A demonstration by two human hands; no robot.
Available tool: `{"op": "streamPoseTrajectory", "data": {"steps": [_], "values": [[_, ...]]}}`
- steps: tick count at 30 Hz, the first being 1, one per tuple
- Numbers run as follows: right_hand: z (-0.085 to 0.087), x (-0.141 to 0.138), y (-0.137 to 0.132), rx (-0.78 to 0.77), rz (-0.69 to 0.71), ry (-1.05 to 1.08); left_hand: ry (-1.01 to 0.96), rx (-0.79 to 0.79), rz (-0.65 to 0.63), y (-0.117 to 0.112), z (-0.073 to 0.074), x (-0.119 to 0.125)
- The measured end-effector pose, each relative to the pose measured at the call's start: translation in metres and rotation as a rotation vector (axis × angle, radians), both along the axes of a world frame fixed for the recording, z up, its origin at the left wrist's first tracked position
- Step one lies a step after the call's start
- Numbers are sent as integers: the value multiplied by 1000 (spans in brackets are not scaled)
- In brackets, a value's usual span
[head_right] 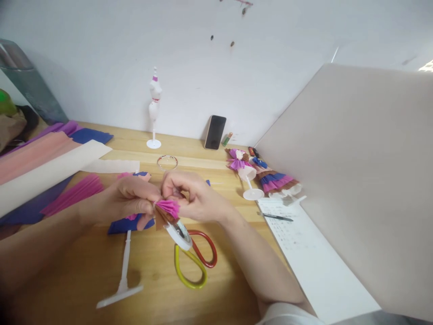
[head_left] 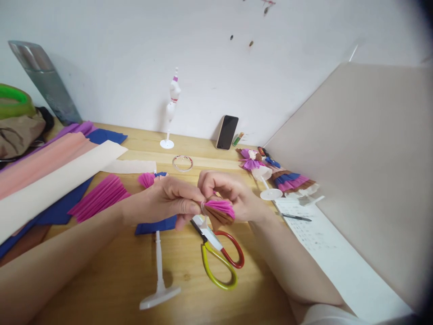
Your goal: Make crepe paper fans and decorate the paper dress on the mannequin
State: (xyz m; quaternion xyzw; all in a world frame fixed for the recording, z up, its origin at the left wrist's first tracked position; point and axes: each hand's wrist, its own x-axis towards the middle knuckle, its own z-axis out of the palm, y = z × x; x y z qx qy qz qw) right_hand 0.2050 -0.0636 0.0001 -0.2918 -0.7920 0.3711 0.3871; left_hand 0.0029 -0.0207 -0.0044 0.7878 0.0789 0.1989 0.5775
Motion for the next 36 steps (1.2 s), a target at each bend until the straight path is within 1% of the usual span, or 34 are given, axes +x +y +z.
{"op": "streamPoseTrajectory", "data": {"steps": [4,8,10,12,14,17,19,24,27,29,32,36], "values": [[6,0,0,101,-101,-68,-35,-98,96,1,-8,4],[10,-3,-3,223,-262,-157,-91,-165,176,-2,-9,9],[11,-7,-6,238,-356,-168,-131,-225,222,-6,-8,11],[12,-12,-8,244,-420,-160,-167,-279,257,-9,-7,13],[12,-15,-11,245,-452,-153,-196,-302,283,-12,-4,15],[12,-17,-13,224,-482,-140,-190,-293,353,-16,0,18],[11,-19,-14,170,-489,-110,-168,-261,419,-18,0,19],[9,-27,-14,-67,-468,66,-141,-99,591,-23,-6,18],[9,-34,-12,-136,-427,132,-118,14,692,-24,-10,17],[9,-36,-10,-159,-397,168,-100,67,725,-23,-12,17],[7,-36,-8,-191,-369,217,-92,95,734,-21,-14,17],[-4,-30,-4,-282,-309,329,-84,106,751,-20,-14,16]]}}
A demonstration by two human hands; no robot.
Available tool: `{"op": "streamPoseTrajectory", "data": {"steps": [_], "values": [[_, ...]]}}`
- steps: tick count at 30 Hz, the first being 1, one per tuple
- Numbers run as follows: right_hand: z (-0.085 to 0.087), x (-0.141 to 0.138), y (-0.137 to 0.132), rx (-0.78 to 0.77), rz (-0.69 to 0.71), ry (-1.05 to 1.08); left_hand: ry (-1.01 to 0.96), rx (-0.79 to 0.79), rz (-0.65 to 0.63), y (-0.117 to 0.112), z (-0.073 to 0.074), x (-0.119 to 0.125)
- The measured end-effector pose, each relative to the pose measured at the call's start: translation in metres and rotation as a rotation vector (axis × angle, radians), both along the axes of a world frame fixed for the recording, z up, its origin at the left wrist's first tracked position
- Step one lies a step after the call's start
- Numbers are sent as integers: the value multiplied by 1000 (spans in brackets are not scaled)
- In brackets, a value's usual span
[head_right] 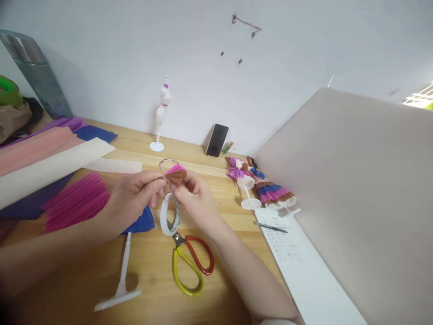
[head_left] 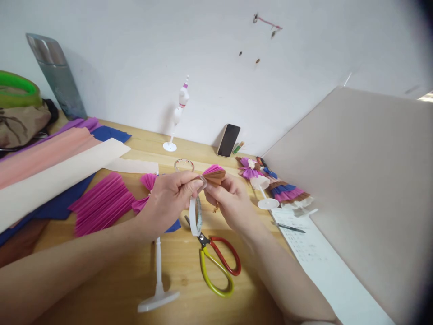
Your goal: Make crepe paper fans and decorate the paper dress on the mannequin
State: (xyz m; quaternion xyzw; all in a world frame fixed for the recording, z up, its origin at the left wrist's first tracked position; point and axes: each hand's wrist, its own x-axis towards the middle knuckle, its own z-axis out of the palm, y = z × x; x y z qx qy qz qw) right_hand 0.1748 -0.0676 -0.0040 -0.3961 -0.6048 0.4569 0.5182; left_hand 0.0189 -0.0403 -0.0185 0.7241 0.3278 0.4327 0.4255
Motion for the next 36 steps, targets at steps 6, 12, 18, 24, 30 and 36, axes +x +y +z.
{"op": "streamPoseTrajectory", "data": {"steps": [6,12,18,24,30,36], "values": [[-10,4,4,-141,30,115,1,9,8,0,6,-2],[-13,-1,5,-282,48,227,36,86,84,1,10,-3],[-22,-8,5,-305,124,196,68,165,160,10,8,-5],[-19,-7,2,-260,69,-1,98,188,185,19,4,-7],[-15,1,4,-149,-86,-167,117,182,172,24,9,-9],[-28,7,10,-13,-215,-321,122,159,125,26,9,-8]]}}
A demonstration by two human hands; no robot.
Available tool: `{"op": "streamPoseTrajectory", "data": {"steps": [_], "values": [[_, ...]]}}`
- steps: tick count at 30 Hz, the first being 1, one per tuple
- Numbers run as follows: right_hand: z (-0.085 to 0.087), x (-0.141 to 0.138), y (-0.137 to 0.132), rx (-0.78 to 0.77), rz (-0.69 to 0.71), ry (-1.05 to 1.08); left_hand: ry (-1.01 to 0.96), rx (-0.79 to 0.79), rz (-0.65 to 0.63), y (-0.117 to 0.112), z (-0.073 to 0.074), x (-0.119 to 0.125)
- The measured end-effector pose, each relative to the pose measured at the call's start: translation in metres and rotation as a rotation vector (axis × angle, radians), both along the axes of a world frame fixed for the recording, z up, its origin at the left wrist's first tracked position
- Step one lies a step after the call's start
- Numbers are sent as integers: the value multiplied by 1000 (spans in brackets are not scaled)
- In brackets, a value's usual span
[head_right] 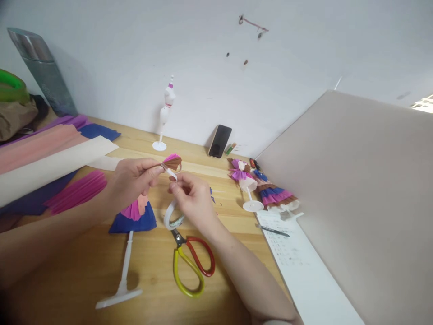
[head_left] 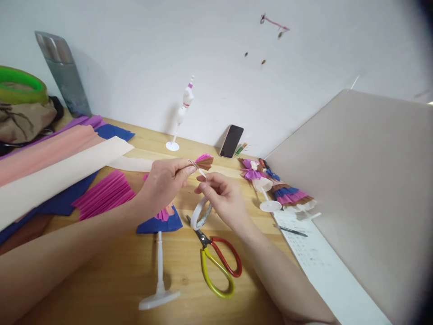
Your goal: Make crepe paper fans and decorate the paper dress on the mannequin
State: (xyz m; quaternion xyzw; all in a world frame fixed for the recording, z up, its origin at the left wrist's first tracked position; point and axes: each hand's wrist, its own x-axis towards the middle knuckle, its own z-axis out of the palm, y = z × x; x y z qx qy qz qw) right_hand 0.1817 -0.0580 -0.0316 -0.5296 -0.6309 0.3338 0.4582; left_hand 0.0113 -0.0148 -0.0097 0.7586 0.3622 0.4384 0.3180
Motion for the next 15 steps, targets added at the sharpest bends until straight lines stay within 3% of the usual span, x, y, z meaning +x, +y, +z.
{"op": "streamPoseTrajectory", "data": {"steps": [7,9,12,15], "values": [[-3,-3,-3,175,-101,-197,-8,-28,-4,1,0,0],[-3,-7,-5,324,-176,-289,-5,-51,-16,-2,1,0],[-3,-13,-8,664,-259,-426,3,-98,-43,-6,2,1],[-6,-16,-9,873,-211,-516,28,-107,-76,-9,2,3]]}}
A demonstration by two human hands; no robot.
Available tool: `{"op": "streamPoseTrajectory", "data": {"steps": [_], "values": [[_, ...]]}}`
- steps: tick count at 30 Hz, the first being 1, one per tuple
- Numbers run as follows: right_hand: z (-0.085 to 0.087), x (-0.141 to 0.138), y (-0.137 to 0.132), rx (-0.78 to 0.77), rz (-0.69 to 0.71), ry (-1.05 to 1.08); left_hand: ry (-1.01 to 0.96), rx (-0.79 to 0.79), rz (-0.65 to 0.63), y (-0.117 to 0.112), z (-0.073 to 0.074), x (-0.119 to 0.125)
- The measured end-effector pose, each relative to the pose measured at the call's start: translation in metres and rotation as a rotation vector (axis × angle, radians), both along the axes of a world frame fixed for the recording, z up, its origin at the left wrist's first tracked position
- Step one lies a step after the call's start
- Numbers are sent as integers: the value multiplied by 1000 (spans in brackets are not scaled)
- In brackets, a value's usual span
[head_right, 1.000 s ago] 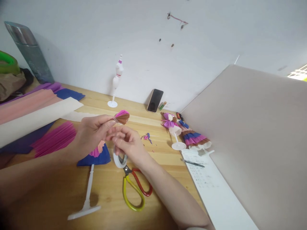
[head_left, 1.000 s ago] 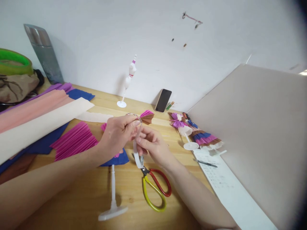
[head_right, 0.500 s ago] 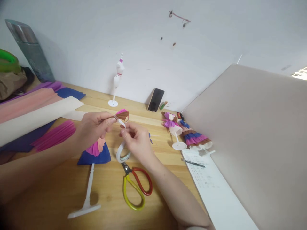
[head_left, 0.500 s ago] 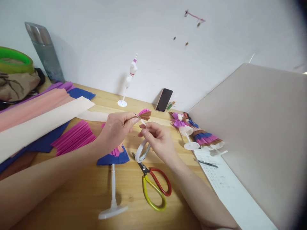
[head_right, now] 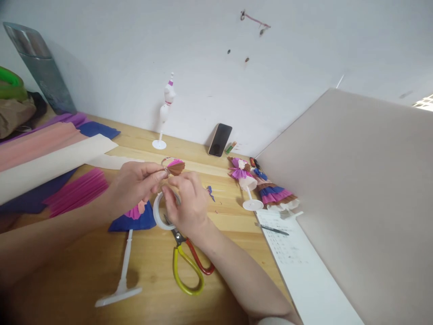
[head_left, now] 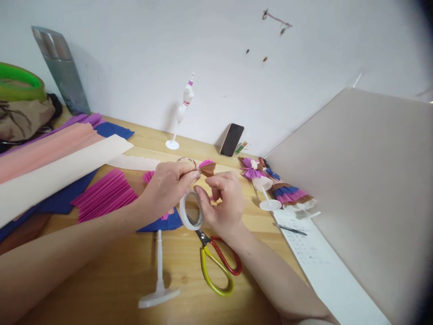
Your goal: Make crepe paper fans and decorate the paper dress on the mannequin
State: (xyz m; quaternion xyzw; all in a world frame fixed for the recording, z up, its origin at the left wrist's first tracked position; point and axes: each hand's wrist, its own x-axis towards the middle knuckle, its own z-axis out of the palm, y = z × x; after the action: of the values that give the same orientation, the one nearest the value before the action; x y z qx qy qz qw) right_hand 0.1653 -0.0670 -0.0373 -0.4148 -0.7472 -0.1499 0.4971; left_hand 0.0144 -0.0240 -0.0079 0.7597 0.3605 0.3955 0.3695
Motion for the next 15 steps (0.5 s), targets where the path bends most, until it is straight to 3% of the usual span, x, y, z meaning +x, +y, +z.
{"op": "streamPoseTrajectory", "data": {"steps": [8,15], "values": [[-2,4,4,-61,-74,-101,94,80,-13,0,3,-1],[0,5,5,-41,-30,-51,213,121,13,0,6,-2]]}}
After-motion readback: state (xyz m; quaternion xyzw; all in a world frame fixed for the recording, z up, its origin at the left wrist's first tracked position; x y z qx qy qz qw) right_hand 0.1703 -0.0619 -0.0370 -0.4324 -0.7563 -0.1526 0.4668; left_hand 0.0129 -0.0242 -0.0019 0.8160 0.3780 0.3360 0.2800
